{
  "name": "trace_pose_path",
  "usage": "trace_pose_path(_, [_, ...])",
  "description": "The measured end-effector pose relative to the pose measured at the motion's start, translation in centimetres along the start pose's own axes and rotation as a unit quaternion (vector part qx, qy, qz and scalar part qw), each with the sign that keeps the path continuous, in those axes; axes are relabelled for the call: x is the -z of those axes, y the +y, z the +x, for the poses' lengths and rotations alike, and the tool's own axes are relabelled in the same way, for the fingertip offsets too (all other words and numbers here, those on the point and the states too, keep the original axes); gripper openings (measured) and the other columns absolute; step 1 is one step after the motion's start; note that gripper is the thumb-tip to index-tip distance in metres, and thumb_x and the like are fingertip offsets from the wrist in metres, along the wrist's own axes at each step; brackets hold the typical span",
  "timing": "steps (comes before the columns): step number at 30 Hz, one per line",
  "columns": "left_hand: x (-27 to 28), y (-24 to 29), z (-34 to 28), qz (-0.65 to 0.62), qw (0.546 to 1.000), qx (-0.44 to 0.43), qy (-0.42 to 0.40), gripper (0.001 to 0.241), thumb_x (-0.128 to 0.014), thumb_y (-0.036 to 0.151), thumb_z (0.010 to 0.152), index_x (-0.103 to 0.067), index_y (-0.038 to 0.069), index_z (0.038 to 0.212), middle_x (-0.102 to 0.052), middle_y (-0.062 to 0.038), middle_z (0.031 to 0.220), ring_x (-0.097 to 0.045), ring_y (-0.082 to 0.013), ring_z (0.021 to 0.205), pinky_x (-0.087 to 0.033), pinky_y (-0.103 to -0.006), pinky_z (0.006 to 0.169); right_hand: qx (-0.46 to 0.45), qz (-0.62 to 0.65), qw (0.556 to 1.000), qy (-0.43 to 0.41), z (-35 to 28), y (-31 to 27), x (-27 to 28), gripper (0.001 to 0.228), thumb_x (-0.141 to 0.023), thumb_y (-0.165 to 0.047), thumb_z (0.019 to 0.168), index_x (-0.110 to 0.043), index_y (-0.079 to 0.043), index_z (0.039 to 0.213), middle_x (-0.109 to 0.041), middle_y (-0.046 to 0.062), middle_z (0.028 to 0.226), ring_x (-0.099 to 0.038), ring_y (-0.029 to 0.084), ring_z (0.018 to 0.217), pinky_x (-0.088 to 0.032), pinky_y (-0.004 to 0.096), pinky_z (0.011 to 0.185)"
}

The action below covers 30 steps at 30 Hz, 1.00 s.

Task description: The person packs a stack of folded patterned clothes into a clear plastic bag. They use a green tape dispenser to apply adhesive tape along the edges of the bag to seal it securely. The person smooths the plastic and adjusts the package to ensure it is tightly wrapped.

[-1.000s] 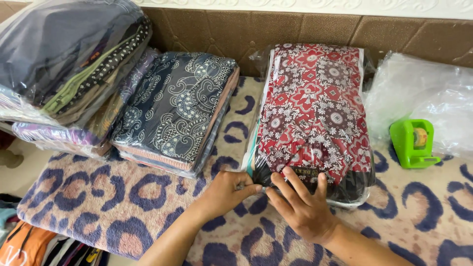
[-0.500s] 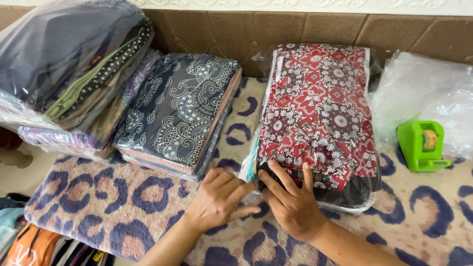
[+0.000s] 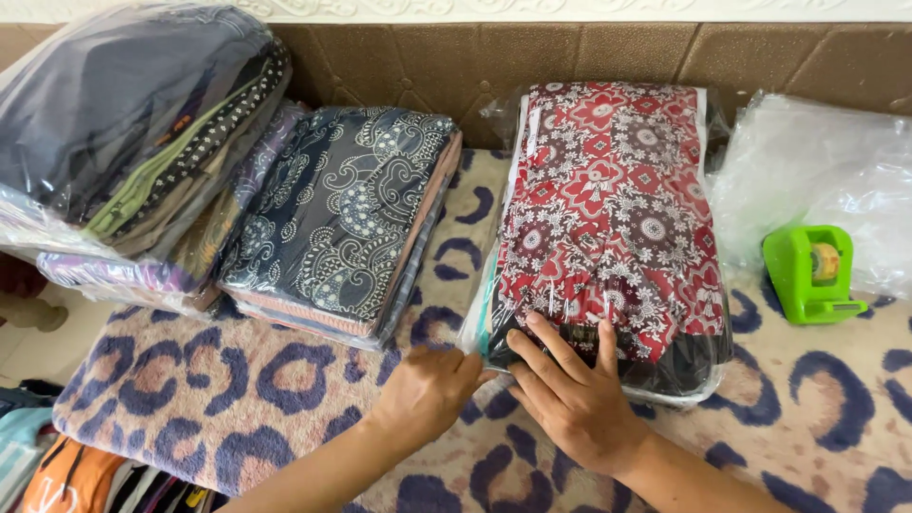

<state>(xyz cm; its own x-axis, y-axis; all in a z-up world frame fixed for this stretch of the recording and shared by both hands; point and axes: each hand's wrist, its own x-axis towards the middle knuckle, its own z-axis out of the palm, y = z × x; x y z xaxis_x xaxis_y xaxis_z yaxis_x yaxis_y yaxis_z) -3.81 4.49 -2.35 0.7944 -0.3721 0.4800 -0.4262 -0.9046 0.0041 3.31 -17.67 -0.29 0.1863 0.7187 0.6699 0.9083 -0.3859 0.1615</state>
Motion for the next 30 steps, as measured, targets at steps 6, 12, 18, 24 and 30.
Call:
trace_pose_path(6, [-2.5, 1.0, -0.4, -0.506, 0.759, 0.395, -0.106, 0.046, -0.052, 0.032, 0.109, -0.049, 0.014, 0.067, -0.047, 0.001, 0.054, -0.044, -0.0116, 0.049, -0.036, -0.0305, 0.05, -0.024, 0.058, 0.998, 0.019, -0.4, -0.3, 1.0, 0.023, -0.073, -0.021, 0.096, -0.072, -0.011, 0.116, -0.064, 0.012, 0.137, -0.056, 0.033, 0.135, -0.015, 0.071, 0.116])
trace_pose_path(12, [-4.0, 3.9, -1.3, -0.892, 0.067, 0.443, 0.058, 0.034, -0.041, 0.024, 0.113, -0.045, 0.017, 0.08, -0.035, 0.01, 0.056, -0.024, -0.0047, 0.045, -0.025, -0.022, 0.048, -0.1, 0.207, 0.972, -0.041, -0.6, -1.3, 2.2, 0.02, -0.062, -0.023, 0.1, -0.06, -0.018, 0.08, -0.051, 0.0, 0.061, -0.054, 0.021, 0.05, -0.044, 0.037, 0.051])
trace_pose_path(18, [-4.3, 4.9, -1.5, -0.943, -0.095, 0.313, 0.066, 0.032, -0.036, 0.018, 0.11, -0.051, 0.019, 0.081, -0.035, 0.013, 0.057, -0.026, -0.0032, 0.046, -0.023, -0.0231, 0.053, -0.268, 0.33, 0.883, -0.199, -1.8, -1.2, -2.0, 0.03, -0.061, -0.021, 0.095, -0.073, -0.018, 0.122, -0.083, 0.004, 0.104, -0.08, 0.027, 0.089, -0.061, 0.04, 0.078])
trace_pose_path(24, [-5.7, 5.8, -2.8, -0.942, -0.052, 0.329, 0.031, 0.019, -0.046, 0.024, 0.104, -0.055, 0.024, 0.088, -0.042, 0.016, 0.059, -0.045, -0.0098, 0.064, -0.046, -0.0355, 0.084, -0.378, 0.409, 0.8, -0.225, -0.4, -2.3, -2.5, 0.039, -0.049, -0.037, 0.099, -0.075, -0.02, 0.123, -0.082, 0.0, 0.119, -0.077, 0.022, 0.111, -0.055, 0.032, 0.095])
trace_pose_path(30, [-6.2, 6.7, -2.9, -0.946, 0.042, 0.32, -0.032, 0.04, -0.043, 0.057, 0.105, -0.052, 0.029, 0.078, -0.038, 0.017, 0.052, -0.037, -0.0062, 0.057, -0.041, -0.0302, 0.072, -0.451, 0.44, 0.749, -0.205, 0.0, -3.0, -3.8, 0.041, -0.056, -0.042, 0.095, -0.081, -0.014, 0.112, -0.086, 0.001, 0.111, -0.081, 0.011, 0.103, -0.057, 0.025, 0.087])
